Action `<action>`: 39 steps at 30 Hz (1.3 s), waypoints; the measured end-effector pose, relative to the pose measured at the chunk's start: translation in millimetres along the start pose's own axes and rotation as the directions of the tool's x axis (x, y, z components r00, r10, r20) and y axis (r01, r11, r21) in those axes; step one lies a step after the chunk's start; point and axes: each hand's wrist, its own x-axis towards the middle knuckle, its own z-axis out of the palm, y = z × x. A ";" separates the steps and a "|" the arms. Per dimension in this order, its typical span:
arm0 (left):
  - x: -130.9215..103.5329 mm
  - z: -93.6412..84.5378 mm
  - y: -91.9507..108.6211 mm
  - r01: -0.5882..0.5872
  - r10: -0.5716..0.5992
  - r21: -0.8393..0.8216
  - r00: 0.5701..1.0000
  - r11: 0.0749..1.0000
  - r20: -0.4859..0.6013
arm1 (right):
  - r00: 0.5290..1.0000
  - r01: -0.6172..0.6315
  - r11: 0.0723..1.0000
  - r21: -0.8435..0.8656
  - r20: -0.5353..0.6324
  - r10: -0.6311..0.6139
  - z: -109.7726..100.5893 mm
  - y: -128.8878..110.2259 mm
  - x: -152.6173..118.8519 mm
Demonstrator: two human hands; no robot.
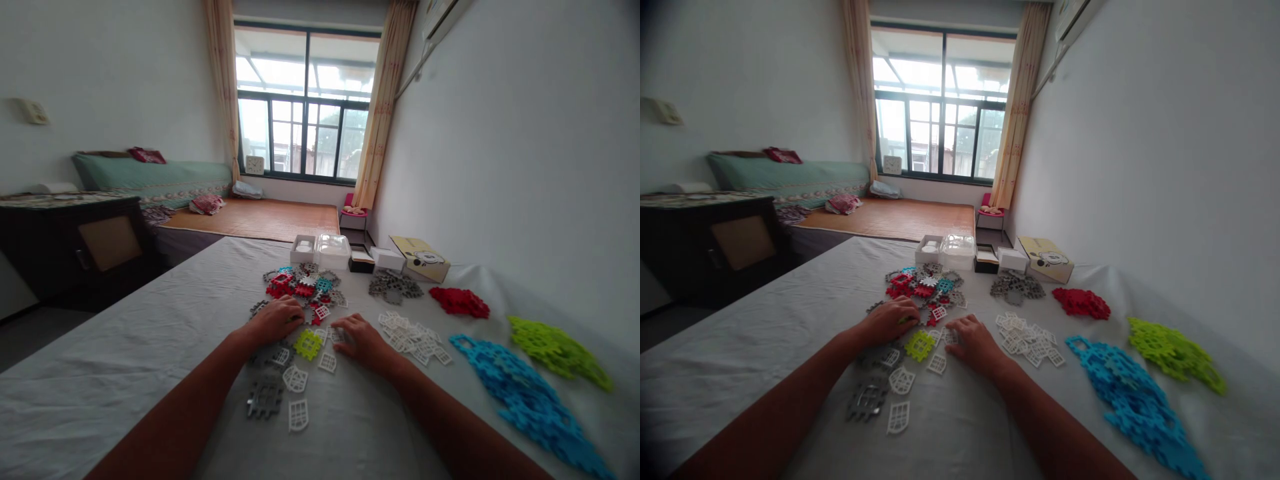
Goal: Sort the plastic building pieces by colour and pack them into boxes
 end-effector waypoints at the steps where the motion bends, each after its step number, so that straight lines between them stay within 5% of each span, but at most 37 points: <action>1: 0.1 -0.2 0.2 0.000 0.000 -0.002 1.000 1.000 0.001 | 1.000 -0.011 1.000 -0.024 0.006 0.011 -0.7 1.5 -0.2; 7: 0.3 -2.6 1.4 -0.003 0.003 -0.019 1.000 1.000 0.005 | 1.000 0.020 0.970 -0.241 0.022 -0.015 -4.3 -1.6 0.9; 13: -1.2 -1.4 0.0 0.003 -0.003 -0.022 1.000 1.000 0.011 | 0.948 -0.273 0.910 -0.311 -0.245 0.200 -37.6 20.9 -4.9; 17: -1.3 -1.5 -0.7 -0.001 0.001 -0.021 1.000 1.000 0.010 | 0.907 -0.416 0.841 -0.345 -0.218 0.360 -61.9 49.8 -15.7; 22: -0.8 -2.6 -0.1 0.001 0.000 -0.019 1.000 1.000 0.017 | 0.951 -0.284 0.893 -0.350 -0.223 0.215 -48.0 57.6 -15.5; 27: -0.4 -2.2 0.5 -0.002 0.002 -0.015 1.000 1.000 0.012 | 0.996 -0.072 0.946 -0.316 -0.067 0.053 -16.1 39.1 -1.9; 33: 0.3 -1.4 -0.3 -0.003 0.003 -0.012 1.000 1.000 0.015 | 0.999 -0.017 0.931 -0.366 0.040 0.034 -13.4 26.7 0.3; 39: 0.3 -1.4 0.1 -0.008 0.008 -0.028 1.000 1.000 0.000 | 0.997 -0.078 0.926 -0.369 -0.013 0.079 -17.8 22.4 -1.4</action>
